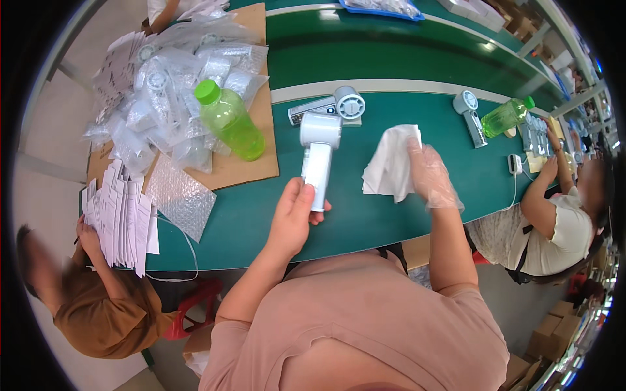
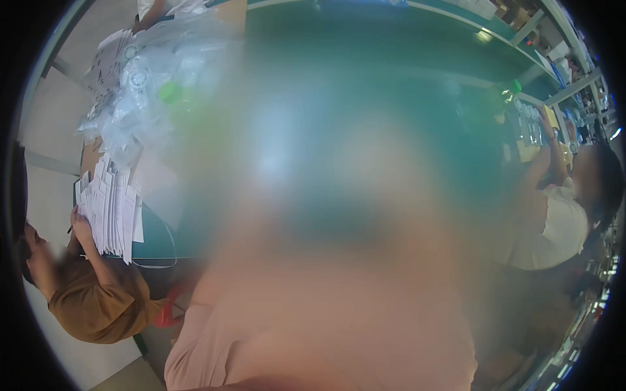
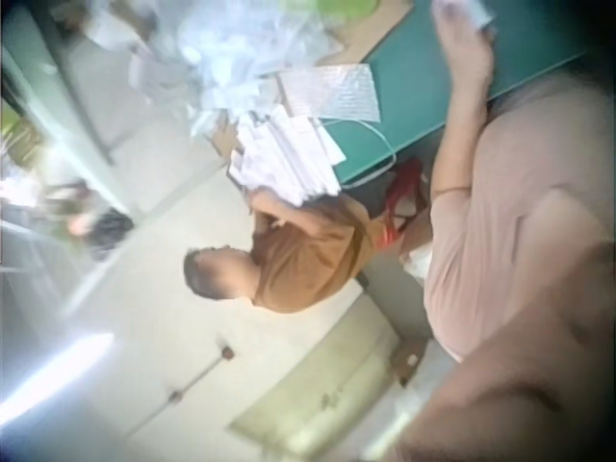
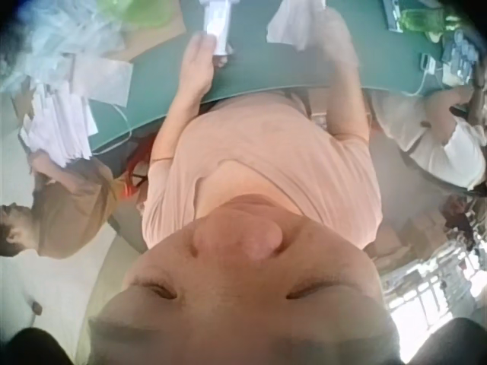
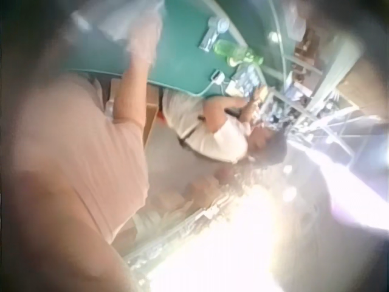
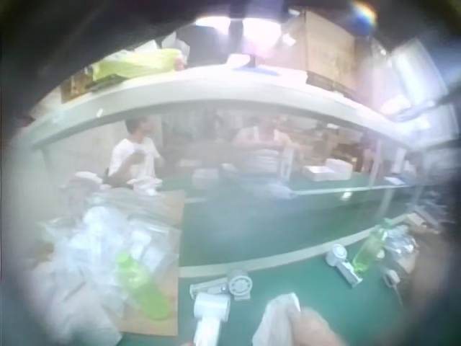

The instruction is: The person wipes handheld electronic devices with a white cloth, occasionally picking up a green bottle to moisten the cloth. They handle each device one at a time, wiping it thoroughly before placing it on the table. The process is repeated for multiple devices throughout the video.

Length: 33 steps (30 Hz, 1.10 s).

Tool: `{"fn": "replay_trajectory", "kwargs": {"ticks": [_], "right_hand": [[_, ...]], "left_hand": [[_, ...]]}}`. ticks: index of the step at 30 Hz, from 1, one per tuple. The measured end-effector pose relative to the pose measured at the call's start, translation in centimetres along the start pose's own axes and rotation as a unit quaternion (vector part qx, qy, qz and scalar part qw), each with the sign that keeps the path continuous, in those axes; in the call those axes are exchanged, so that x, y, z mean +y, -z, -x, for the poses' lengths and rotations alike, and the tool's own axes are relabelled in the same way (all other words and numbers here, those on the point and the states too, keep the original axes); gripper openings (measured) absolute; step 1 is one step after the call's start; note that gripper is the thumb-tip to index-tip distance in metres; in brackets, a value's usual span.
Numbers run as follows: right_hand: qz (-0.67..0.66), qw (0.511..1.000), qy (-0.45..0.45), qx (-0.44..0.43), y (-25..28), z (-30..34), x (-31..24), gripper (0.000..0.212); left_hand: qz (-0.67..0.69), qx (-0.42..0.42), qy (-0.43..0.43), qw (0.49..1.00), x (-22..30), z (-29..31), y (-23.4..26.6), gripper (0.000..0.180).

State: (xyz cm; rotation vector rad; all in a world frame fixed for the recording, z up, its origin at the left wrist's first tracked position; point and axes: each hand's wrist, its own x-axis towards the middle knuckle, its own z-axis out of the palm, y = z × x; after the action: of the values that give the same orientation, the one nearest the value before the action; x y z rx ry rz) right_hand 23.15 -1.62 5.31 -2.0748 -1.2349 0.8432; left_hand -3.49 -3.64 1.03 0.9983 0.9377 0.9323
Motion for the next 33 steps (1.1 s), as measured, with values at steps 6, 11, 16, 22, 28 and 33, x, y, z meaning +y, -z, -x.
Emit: {"fn": "replay_trajectory", "kwargs": {"ticks": [6,11,16,22,28,33], "right_hand": [[-0.496,0.857,-0.011,-0.141,-6.7,4.0,-2.4,0.052],[-0.555,0.811,0.015,-0.186,-10.4,4.7,-1.3,0.041],[-0.59,0.776,-0.035,-0.218,-10.9,2.2,0.0,0.044],[-0.464,0.818,0.057,-0.336,-12.4,4.7,-1.2,0.043],[-0.279,0.887,-0.121,-0.347,-9.6,6.9,-3.6,0.048],[-0.261,0.885,-0.032,-0.384,-9.5,6.1,-2.6,0.049]], "left_hand": [[-0.049,0.002,-0.061,0.997,-2.7,-1.0,-2.5,0.028],[-0.146,-0.035,-0.091,0.984,-1.6,0.2,-2.9,0.034],[-0.256,-0.06,-0.011,0.965,-1.7,0.7,-0.5,0.033],[-0.03,-0.124,0.027,0.992,-1.6,3.0,0.7,0.023],[-0.473,0.21,-0.098,0.85,3.0,7.1,9.1,0.026],[-0.607,0.322,-0.136,0.714,2.4,7.3,16.7,0.016]]}}
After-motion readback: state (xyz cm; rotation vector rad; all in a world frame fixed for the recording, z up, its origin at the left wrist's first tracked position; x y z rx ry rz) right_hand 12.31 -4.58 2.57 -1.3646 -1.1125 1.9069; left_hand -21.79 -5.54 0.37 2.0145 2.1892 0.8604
